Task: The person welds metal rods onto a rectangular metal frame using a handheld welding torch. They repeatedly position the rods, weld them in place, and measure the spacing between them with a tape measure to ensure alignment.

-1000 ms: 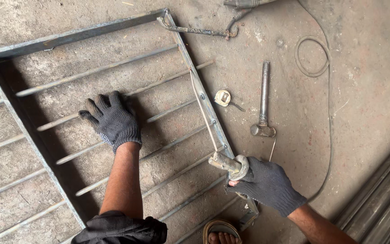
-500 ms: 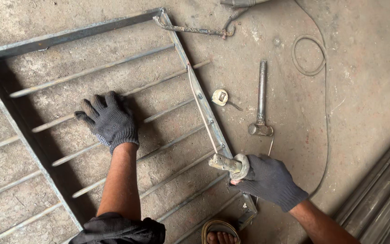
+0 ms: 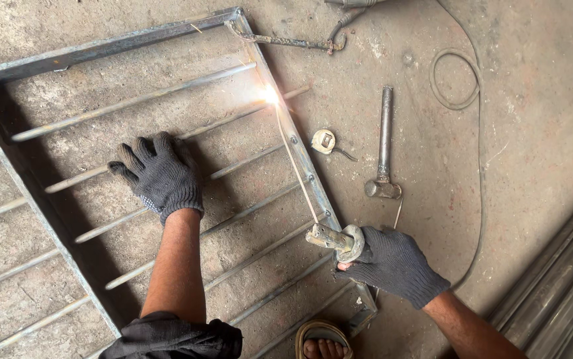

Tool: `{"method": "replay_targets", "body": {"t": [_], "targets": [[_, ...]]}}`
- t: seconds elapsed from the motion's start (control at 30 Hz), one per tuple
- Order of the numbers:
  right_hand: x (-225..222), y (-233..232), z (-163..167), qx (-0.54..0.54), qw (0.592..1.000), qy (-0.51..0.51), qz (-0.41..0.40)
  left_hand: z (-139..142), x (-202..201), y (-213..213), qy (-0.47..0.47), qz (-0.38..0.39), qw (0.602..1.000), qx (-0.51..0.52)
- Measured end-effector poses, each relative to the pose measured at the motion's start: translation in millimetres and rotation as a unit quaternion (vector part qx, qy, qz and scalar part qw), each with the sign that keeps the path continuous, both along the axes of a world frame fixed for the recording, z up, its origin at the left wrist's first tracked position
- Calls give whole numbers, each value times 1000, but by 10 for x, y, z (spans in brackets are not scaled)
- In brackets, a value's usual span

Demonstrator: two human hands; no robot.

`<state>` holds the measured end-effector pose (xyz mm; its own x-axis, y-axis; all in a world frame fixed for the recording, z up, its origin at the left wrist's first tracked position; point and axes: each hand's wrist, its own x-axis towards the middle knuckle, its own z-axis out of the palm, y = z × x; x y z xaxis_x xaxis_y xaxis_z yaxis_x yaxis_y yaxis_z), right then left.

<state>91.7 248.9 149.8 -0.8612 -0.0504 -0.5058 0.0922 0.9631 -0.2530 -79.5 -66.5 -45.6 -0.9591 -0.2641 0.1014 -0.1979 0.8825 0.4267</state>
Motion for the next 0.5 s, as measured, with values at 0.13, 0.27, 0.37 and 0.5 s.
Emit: {"method": "replay_targets", "body": {"t": [0.13,0.27,0.37,0.5], "targets": [[25,36,-32,15,1000,-19,-7,20,4,-5,-14,-3,1000,-19],[7,47,-27,-3,1000,-17,-16,54,2,-1,-14,-5,1000,-9],[-25,-8,48,-18,999,-7,-28,54,-5,-5,-1,-5,1000,-9],[-164,-196,222,4,1000,-18,-23,40,-20,-20,-21,-9,999,-24]]}}
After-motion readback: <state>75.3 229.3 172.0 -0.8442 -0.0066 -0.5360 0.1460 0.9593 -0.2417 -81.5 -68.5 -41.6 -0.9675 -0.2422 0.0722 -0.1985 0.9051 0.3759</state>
